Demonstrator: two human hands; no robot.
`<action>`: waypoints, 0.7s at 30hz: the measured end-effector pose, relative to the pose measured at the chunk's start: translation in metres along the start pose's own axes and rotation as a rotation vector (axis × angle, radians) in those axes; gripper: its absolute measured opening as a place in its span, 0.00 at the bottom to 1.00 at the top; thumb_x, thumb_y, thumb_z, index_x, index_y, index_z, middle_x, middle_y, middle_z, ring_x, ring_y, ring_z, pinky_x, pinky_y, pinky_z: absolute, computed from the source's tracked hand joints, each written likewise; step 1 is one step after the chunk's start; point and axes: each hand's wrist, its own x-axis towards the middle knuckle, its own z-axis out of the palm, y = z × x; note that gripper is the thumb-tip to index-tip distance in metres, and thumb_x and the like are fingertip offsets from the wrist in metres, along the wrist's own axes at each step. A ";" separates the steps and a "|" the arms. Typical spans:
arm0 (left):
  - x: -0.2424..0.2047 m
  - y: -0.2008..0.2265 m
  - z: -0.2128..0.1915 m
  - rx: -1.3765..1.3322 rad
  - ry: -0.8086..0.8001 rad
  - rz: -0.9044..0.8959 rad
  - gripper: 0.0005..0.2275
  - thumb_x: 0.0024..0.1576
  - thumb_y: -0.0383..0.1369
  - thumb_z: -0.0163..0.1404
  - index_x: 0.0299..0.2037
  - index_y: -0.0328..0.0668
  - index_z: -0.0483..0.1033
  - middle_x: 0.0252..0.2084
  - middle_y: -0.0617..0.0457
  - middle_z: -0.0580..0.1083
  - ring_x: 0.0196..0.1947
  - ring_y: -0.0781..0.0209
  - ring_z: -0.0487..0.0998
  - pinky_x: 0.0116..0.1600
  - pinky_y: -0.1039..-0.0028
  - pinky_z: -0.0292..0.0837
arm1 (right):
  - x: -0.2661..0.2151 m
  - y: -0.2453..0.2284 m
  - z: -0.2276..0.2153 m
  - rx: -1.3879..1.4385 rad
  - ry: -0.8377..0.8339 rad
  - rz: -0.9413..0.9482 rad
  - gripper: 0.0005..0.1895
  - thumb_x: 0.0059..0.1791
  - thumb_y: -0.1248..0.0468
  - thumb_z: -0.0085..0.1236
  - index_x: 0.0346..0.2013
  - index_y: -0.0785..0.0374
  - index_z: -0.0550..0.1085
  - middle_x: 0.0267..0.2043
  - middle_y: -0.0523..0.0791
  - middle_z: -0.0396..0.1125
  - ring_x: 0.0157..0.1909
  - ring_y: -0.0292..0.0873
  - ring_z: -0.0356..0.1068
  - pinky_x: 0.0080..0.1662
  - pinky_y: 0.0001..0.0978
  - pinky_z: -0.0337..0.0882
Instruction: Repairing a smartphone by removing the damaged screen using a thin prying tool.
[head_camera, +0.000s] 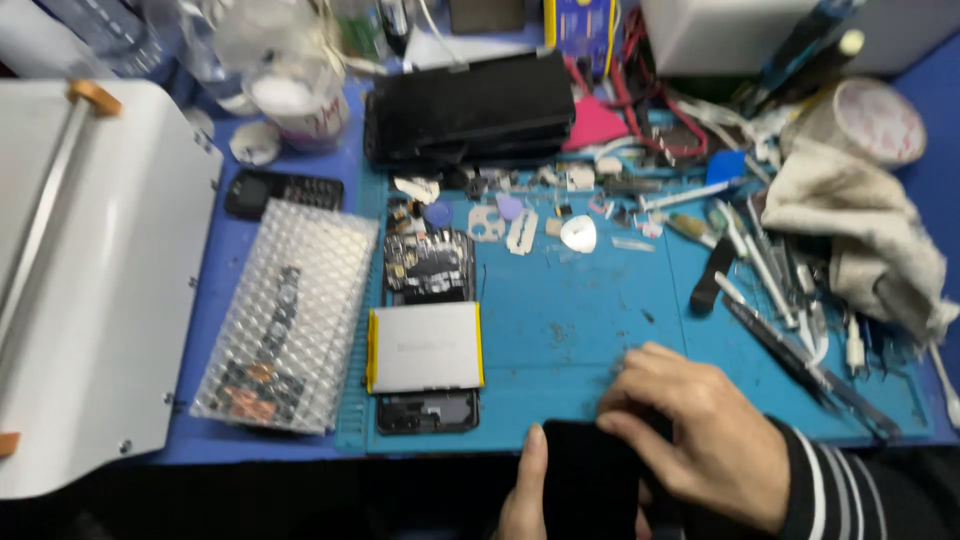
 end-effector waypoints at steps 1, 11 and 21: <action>-0.006 0.005 0.005 -0.027 0.023 -0.029 0.45 0.59 0.61 0.19 0.46 0.17 0.76 0.30 0.36 0.77 0.27 0.49 0.78 0.35 0.69 0.73 | -0.002 -0.001 0.000 0.014 -0.025 0.035 0.03 0.39 0.68 0.62 0.25 0.56 0.77 0.25 0.40 0.71 0.27 0.41 0.68 0.32 0.28 0.71; -0.013 0.029 0.007 0.174 -0.055 -0.155 0.45 0.61 0.62 0.14 0.49 0.22 0.75 0.34 0.41 0.77 0.32 0.54 0.78 0.42 0.68 0.79 | 0.000 0.008 0.006 -0.035 -0.086 0.079 0.05 0.39 0.72 0.65 0.24 0.63 0.76 0.23 0.41 0.69 0.25 0.37 0.62 0.28 0.24 0.64; -0.012 0.036 -0.003 0.193 -0.088 -0.102 0.38 0.67 0.54 0.17 0.47 0.23 0.75 0.32 0.42 0.76 0.28 0.57 0.76 0.38 0.71 0.76 | 0.008 -0.001 0.008 -0.127 -0.156 0.219 0.03 0.39 0.73 0.65 0.24 0.66 0.78 0.21 0.42 0.69 0.23 0.37 0.64 0.30 0.27 0.65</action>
